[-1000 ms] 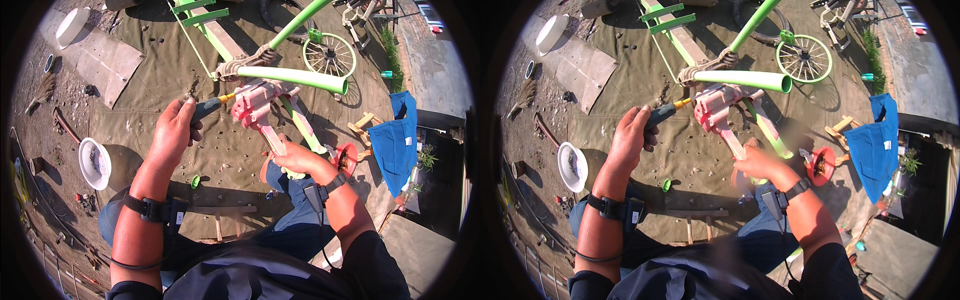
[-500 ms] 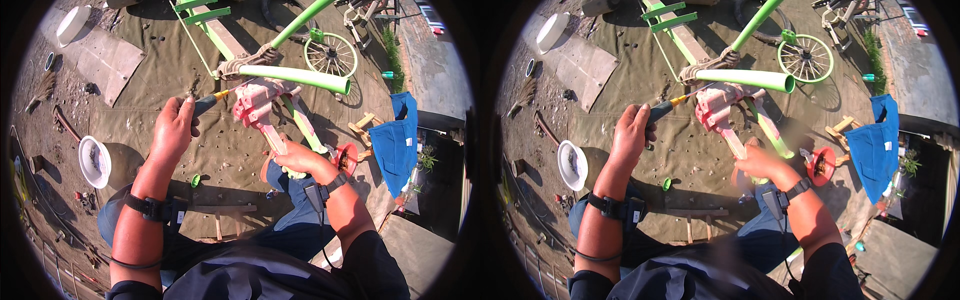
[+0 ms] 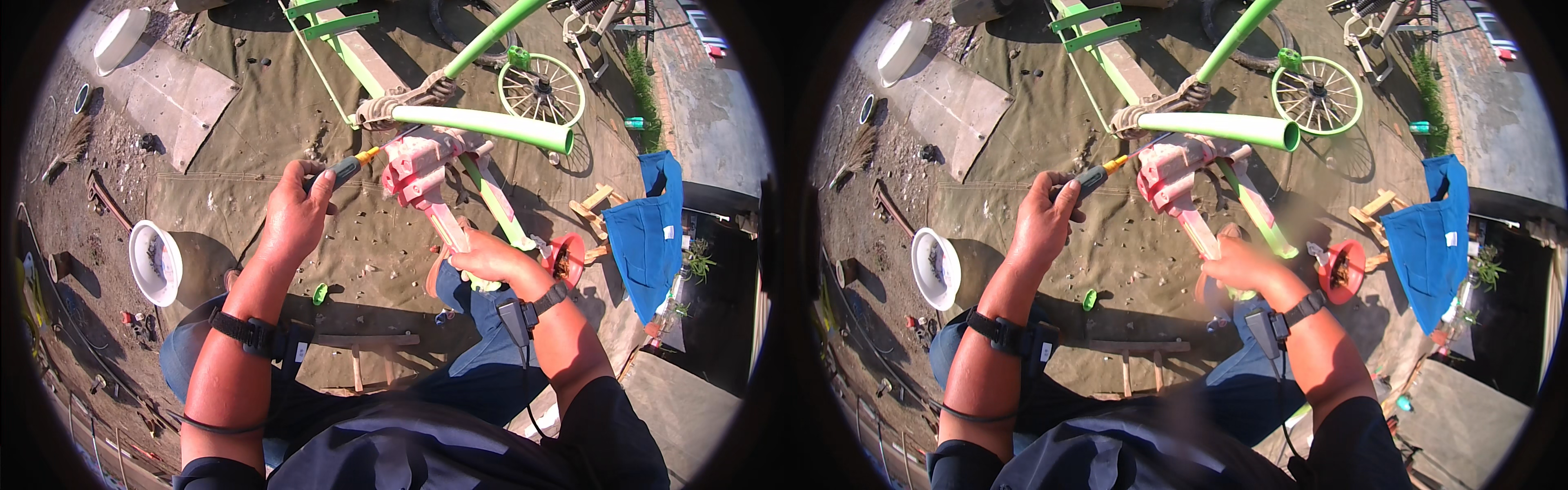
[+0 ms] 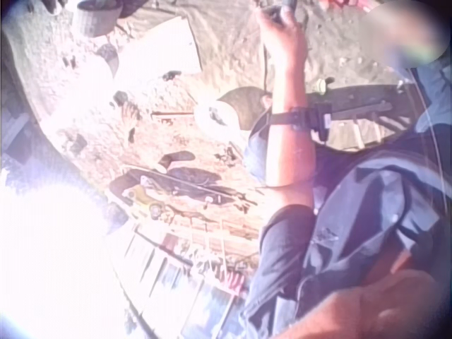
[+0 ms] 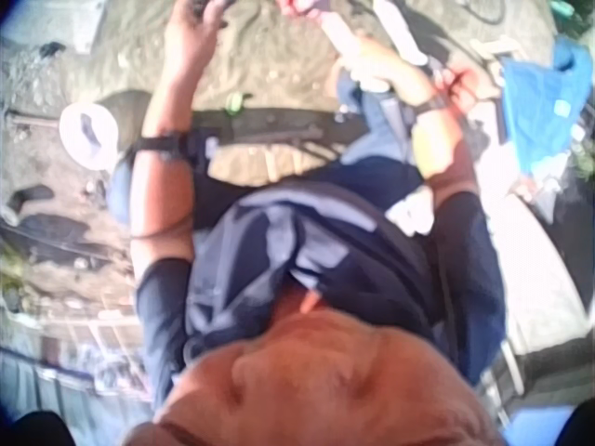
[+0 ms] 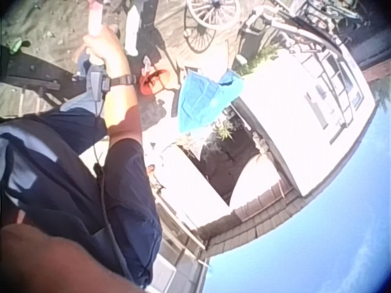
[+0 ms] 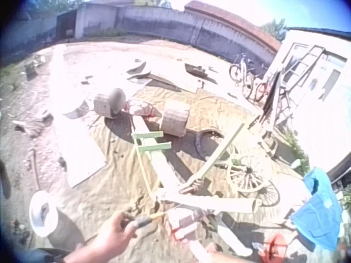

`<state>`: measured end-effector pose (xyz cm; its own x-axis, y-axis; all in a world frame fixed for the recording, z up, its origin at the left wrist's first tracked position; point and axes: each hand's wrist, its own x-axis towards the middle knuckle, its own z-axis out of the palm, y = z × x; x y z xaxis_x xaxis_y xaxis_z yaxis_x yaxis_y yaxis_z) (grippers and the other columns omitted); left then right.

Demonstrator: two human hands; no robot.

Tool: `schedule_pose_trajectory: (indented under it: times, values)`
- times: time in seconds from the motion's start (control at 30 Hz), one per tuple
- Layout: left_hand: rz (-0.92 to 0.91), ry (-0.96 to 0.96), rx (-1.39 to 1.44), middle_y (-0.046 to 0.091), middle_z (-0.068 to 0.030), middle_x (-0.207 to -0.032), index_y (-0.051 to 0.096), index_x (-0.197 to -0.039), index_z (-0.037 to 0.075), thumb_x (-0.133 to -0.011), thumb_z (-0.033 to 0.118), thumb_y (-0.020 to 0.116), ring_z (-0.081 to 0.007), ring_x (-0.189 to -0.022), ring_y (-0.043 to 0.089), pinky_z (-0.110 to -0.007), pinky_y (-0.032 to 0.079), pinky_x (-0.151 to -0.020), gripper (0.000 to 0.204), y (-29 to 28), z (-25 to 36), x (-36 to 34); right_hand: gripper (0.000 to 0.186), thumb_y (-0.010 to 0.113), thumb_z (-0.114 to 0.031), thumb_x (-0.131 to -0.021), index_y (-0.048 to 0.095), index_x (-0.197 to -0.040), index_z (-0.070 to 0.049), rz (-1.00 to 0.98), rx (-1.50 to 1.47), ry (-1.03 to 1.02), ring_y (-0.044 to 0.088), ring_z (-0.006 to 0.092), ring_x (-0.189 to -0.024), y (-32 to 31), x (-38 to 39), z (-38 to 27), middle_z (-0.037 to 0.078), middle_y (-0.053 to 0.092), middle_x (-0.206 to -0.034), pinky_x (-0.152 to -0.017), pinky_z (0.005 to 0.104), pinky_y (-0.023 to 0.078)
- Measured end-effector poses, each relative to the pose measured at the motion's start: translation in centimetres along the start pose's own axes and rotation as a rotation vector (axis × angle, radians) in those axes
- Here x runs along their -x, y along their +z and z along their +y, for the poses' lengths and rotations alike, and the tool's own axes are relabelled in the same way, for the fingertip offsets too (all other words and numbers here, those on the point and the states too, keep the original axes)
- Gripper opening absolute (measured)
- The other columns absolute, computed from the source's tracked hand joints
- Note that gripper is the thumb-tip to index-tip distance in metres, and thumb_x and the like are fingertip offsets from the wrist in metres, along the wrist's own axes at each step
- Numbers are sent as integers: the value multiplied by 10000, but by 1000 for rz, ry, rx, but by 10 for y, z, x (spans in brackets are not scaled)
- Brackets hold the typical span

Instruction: The person uses a screwdriver to loosen and remove a pink plastic component from a green bicycle frame. They then detach the component and place it on the ground.

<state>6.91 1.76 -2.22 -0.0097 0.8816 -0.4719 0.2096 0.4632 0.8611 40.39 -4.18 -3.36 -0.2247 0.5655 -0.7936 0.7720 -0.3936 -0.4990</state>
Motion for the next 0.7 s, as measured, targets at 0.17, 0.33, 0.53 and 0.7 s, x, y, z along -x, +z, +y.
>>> schedule_pose_trajectory:
  times: [0.17,0.33,0.53,0.7]
  values:
    - [130,297,-341,637,-195,-1055,558,-1162,27,-898,110,710,-318,-959,662,-396,524,-826,315,0,-10,-1,398,626,-295,-832,611,-997,67,-1,-3,30,687,253,-650,1,-5,9,151,682,-725,-606,391,517]
    - [157,371,-382,620,-202,-1104,569,-1179,30,-884,90,709,-343,-982,650,-398,522,-850,331,2,-11,-4,389,626,-291,-837,613,-1004,60,7,-3,7,689,245,-657,2,-6,12,148,685,-756,-613,381,524]
    - [-18,-64,-69,676,-108,-943,563,-1210,-6,-990,214,652,-164,-698,684,-315,539,-650,324,0,6,-4,369,609,-283,-857,644,-1069,17,47,-43,-8,685,208,-652,0,-5,10,153,689,-858,-637,371,536]
    - [-93,-173,242,647,-44,-873,562,-1199,35,-1056,348,536,-82,-623,587,-235,431,-487,345,-3,-2,-12,358,602,-278,-866,644,-1070,12,53,-26,-81,683,200,-650,2,-12,22,144,678,-847,-632,362,531]
